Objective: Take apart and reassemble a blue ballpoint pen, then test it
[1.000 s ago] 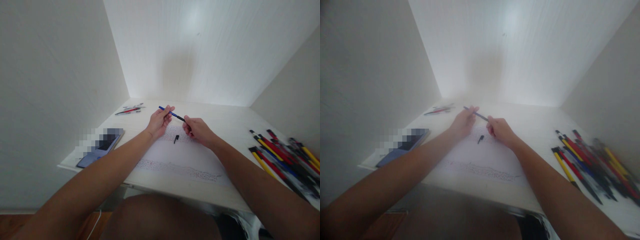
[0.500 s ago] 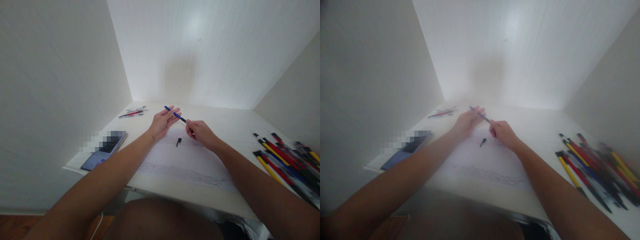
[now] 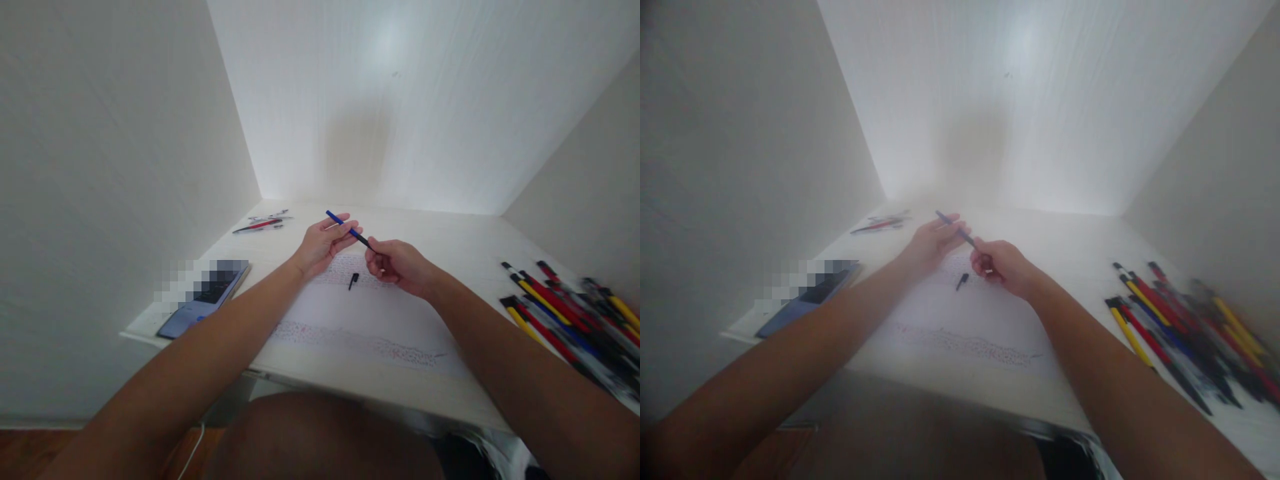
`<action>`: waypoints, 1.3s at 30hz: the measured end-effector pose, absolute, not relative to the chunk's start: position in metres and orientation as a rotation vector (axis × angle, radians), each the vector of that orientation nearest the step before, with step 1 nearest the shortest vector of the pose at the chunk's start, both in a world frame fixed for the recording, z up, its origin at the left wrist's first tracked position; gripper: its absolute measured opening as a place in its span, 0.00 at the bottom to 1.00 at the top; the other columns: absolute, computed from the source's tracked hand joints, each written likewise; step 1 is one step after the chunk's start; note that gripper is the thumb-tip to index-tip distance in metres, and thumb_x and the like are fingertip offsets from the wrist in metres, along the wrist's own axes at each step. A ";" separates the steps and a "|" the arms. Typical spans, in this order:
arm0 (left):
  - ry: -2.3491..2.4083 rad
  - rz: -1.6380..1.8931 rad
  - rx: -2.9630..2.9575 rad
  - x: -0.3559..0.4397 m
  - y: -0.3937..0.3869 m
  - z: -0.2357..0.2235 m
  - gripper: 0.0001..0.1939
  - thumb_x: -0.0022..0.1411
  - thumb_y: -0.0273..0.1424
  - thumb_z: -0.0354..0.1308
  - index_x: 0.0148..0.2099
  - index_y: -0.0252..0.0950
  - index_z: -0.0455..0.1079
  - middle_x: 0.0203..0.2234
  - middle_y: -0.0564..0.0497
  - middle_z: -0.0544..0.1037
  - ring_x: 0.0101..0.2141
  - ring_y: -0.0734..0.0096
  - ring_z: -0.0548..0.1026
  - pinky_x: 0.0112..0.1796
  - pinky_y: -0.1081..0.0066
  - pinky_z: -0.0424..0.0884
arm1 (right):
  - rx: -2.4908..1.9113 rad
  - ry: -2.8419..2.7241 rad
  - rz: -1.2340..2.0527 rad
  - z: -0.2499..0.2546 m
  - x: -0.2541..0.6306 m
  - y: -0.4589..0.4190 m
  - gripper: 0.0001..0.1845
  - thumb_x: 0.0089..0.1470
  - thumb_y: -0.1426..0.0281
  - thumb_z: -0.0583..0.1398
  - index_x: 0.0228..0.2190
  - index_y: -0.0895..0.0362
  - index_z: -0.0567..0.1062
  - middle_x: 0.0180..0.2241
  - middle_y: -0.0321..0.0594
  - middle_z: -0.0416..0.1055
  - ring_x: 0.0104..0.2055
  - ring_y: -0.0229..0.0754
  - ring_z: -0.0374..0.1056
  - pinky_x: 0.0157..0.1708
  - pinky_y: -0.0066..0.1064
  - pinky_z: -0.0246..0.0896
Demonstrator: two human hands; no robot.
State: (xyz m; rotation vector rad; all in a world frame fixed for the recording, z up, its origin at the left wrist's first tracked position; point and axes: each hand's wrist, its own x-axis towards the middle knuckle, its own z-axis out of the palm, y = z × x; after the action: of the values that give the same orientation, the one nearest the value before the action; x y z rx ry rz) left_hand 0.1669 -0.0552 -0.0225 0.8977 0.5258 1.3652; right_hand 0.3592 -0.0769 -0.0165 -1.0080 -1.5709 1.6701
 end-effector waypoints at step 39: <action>0.610 1.269 1.220 0.163 -0.064 -0.008 0.13 0.53 0.30 0.72 0.39 0.31 0.74 0.36 0.41 0.80 0.36 0.65 0.78 0.43 0.63 0.75 | -0.895 -1.700 1.500 -0.006 0.356 -0.083 0.11 0.64 0.71 0.60 0.29 0.60 0.78 0.27 0.43 0.72 0.29 0.43 0.68 0.32 0.32 0.65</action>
State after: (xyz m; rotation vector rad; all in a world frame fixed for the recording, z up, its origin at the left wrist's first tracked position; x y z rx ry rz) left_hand 0.1629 -0.0636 -0.0076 1.2199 0.6099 1.2685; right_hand 0.3558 -0.0827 -0.0059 -0.8951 -1.7004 1.5005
